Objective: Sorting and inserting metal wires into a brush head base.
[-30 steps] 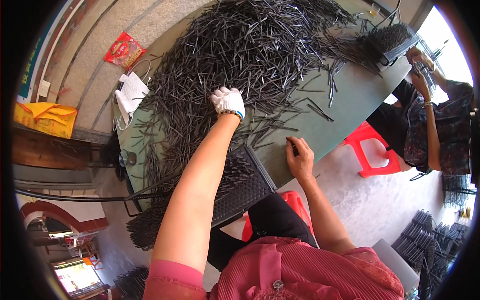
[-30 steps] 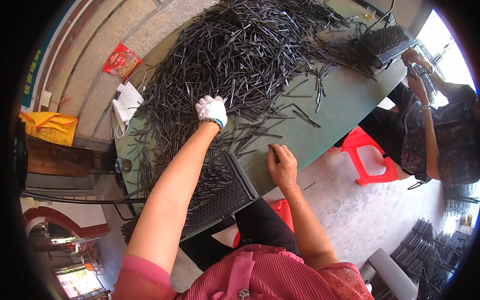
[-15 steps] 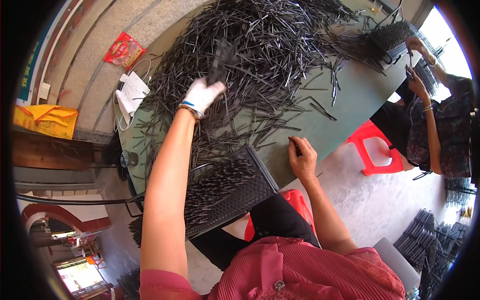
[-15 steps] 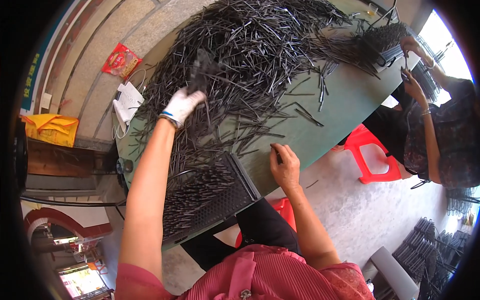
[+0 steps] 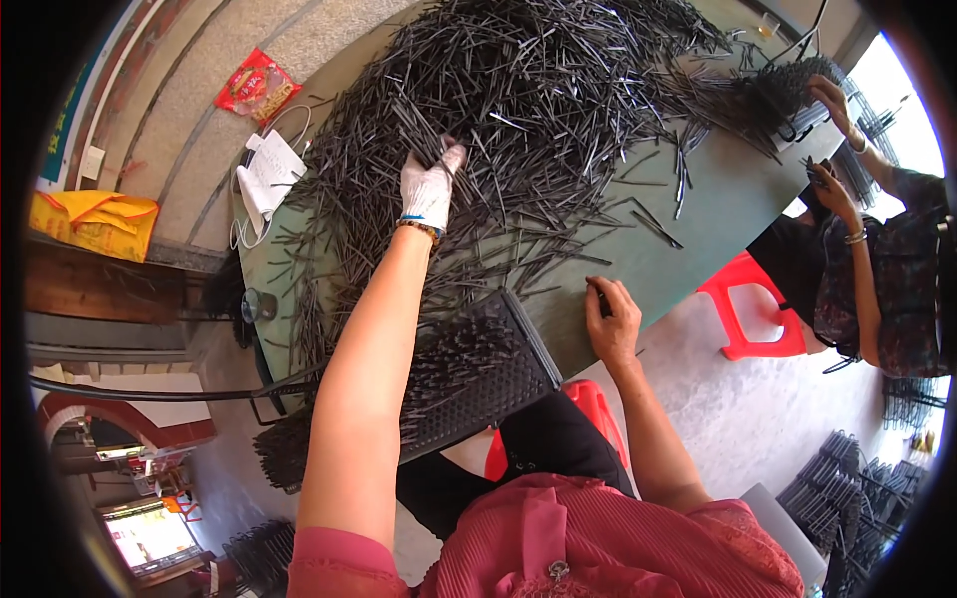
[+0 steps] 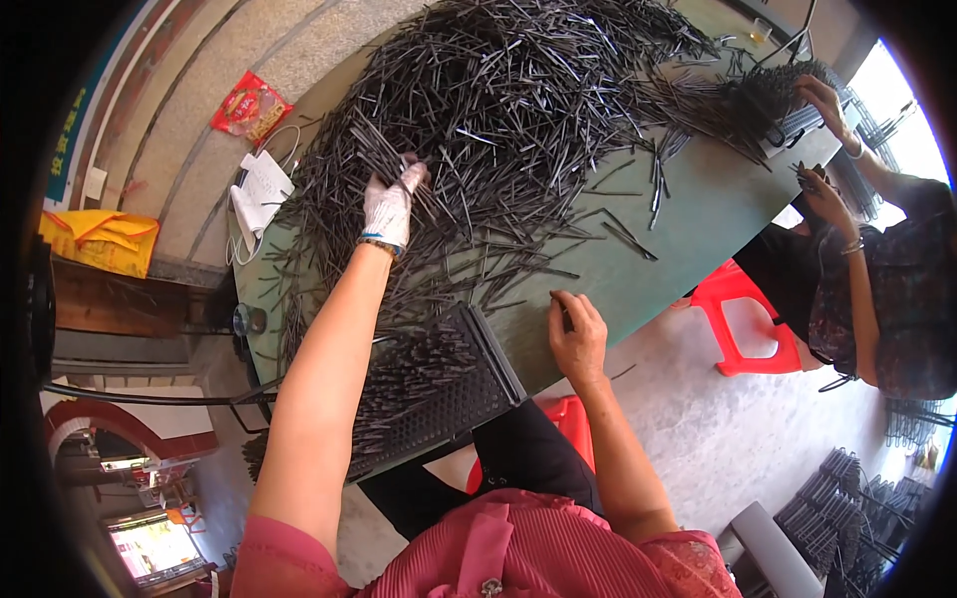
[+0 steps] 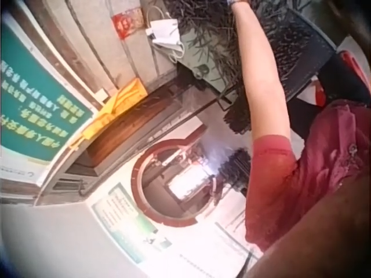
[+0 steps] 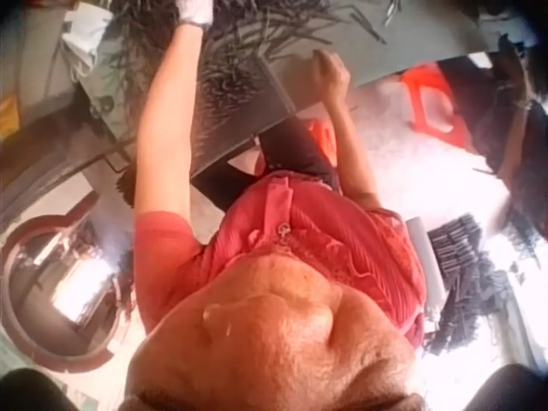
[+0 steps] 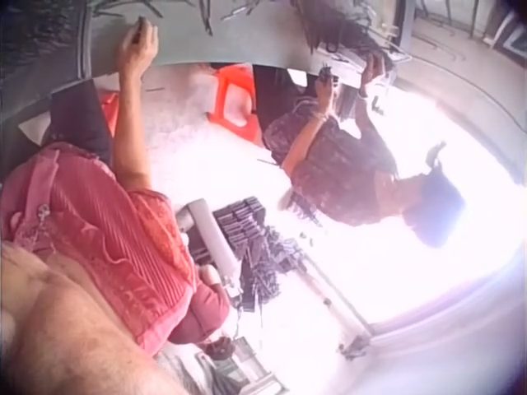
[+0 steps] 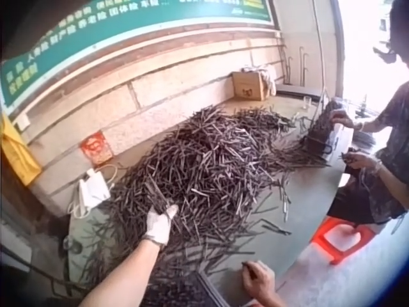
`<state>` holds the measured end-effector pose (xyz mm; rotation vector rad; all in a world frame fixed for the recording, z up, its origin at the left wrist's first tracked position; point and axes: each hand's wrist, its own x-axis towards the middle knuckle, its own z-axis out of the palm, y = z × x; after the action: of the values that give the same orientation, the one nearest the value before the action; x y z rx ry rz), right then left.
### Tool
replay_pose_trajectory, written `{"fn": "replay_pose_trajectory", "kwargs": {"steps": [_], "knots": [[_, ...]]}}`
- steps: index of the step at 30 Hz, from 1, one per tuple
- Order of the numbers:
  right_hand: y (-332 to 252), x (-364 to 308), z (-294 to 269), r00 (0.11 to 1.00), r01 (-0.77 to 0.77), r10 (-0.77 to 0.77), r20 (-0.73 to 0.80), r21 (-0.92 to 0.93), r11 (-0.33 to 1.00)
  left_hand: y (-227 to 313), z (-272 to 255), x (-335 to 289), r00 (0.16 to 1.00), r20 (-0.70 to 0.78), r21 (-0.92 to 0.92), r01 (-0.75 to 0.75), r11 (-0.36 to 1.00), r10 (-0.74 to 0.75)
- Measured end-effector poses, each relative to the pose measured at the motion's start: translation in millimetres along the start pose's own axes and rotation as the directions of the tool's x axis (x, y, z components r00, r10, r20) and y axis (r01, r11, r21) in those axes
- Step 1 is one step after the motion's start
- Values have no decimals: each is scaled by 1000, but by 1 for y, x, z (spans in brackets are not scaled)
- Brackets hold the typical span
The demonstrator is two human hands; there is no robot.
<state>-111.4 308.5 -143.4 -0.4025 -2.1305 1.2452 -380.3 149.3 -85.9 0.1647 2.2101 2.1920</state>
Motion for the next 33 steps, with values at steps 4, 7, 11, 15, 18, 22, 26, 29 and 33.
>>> {"fn": "replay_pose_trajectory", "kwargs": {"steps": [4,7,11,15,18,22,26,29,33], "knots": [[-5,3,0,999,30,-30,24,-25,999,-15,15,-7,983,-180,-6,-42,999,40],[-6,2,0,1000,-9,9,9,21,1000,-45,18,19,952,-224,192,-167,967,208],[-1,2,-1,1000,4,-4,5,3,1000,-46,20,18,951,-278,194,-80,978,133],[-2,1,-1,1000,-3,3,8,26,1000,-41,22,18,957,-265,132,-89,987,121],[-3,2,0,1000,10,-10,4,39,999,-28,11,28,965,-262,-18,-13,1000,8],[-1,2,0,999,31,-31,-13,29,999,1,2,31,901,-108,-325,367,871,-420],[-2,2,0,1000,23,-23,-4,26,999,-7,-12,25,864,116,-349,498,794,-490],[-1,0,-1,1000,14,-14,-3,20,1000,-18,8,3,949,-149,-380,205,902,-278],[-3,2,1,1000,29,-29,-6,18,999,-22,14,11,980,-193,-156,-84,984,53]]}}
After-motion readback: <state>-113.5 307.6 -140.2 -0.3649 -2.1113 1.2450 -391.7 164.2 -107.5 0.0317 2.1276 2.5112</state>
